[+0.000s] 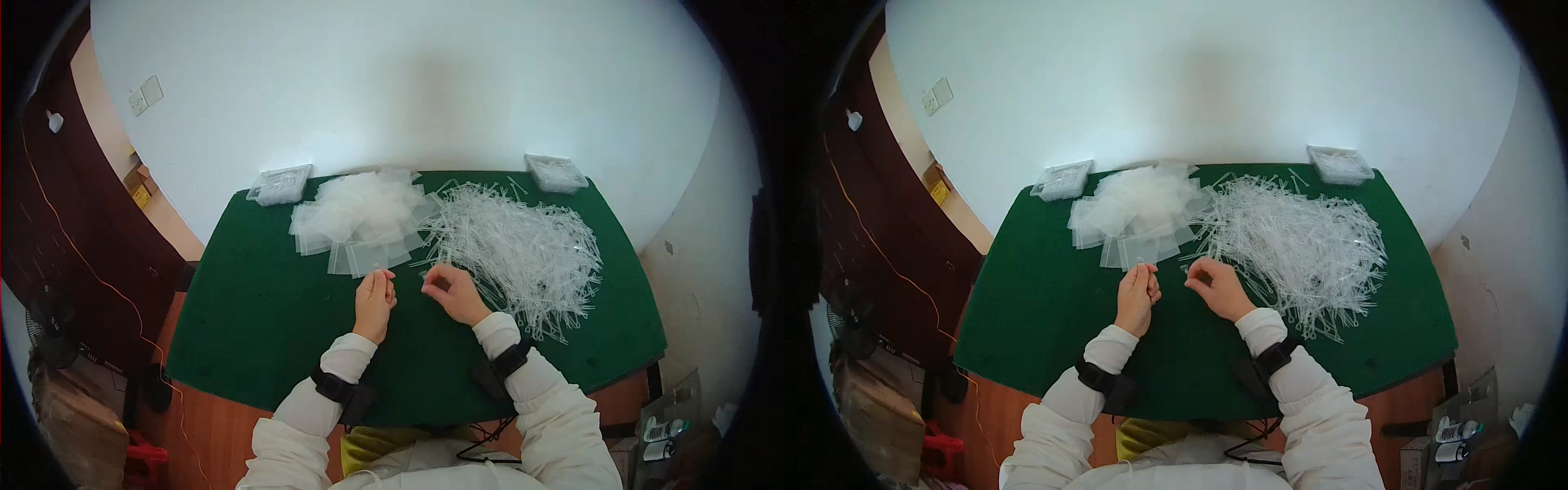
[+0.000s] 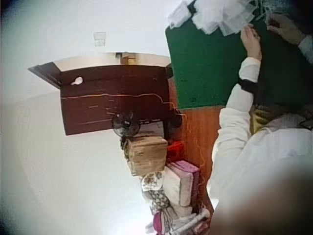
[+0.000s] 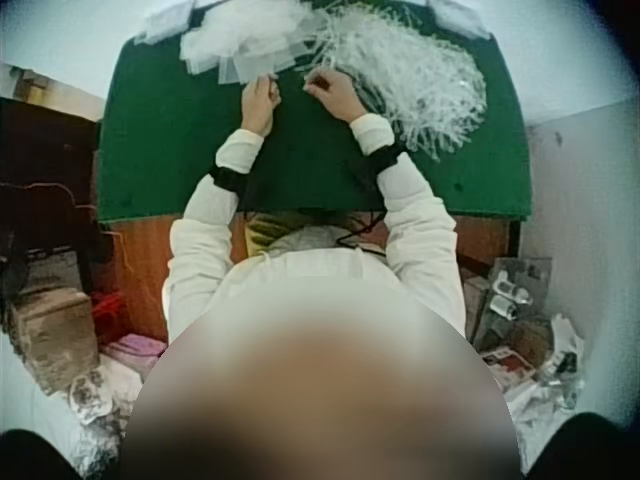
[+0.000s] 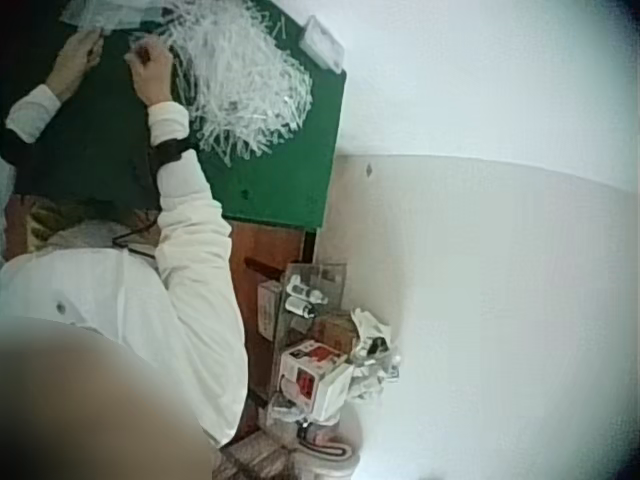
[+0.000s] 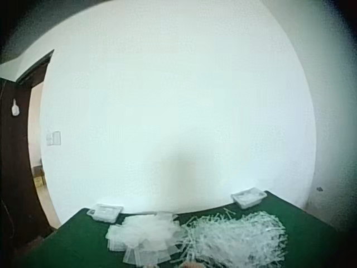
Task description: The person fastens a black wristband to each arm and then picks up plastic fasteners one at a time to place them into small plastic bags.
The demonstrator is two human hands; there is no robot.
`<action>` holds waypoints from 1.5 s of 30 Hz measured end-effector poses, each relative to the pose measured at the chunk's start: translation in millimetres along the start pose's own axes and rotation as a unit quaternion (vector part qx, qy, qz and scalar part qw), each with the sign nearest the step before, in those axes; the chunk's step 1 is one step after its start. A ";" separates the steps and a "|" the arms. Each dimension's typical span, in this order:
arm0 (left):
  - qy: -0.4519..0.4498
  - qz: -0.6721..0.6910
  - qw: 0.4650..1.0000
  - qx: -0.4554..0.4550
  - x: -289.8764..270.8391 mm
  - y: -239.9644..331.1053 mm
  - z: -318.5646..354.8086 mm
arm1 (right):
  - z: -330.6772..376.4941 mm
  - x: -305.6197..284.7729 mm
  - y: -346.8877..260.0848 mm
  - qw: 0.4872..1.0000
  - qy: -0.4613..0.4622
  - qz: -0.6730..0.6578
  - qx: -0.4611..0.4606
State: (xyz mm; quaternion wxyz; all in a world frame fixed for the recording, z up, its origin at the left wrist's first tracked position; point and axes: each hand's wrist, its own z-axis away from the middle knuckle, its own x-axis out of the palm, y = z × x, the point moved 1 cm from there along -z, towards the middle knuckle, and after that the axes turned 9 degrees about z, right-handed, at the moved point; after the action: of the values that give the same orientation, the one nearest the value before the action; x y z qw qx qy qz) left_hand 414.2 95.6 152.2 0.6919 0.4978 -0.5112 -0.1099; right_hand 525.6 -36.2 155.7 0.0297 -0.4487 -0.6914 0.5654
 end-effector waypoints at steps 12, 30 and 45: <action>-0.059 -0.051 0.996 0.039 0.5 -4.3 0.8 | 3.4 3.9 -21.3 0.979 -0.094 -0.164 0.071; -0.154 0.018 0.987 -0.034 8.2 -0.6 6.9 | 6.3 14.0 -19.5 0.948 -0.148 -0.269 0.081; -0.174 0.006 0.984 -0.039 14.8 3.5 11.9 | 4.9 13.8 -17.7 0.949 -0.138 -0.266 0.101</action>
State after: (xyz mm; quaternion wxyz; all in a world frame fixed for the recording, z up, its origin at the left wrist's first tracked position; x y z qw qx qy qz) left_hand 409.9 80.6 163.7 0.6124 0.4402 -0.6220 -0.2104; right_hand 504.3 -30.1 161.8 0.1282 -0.1607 -0.7225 0.6601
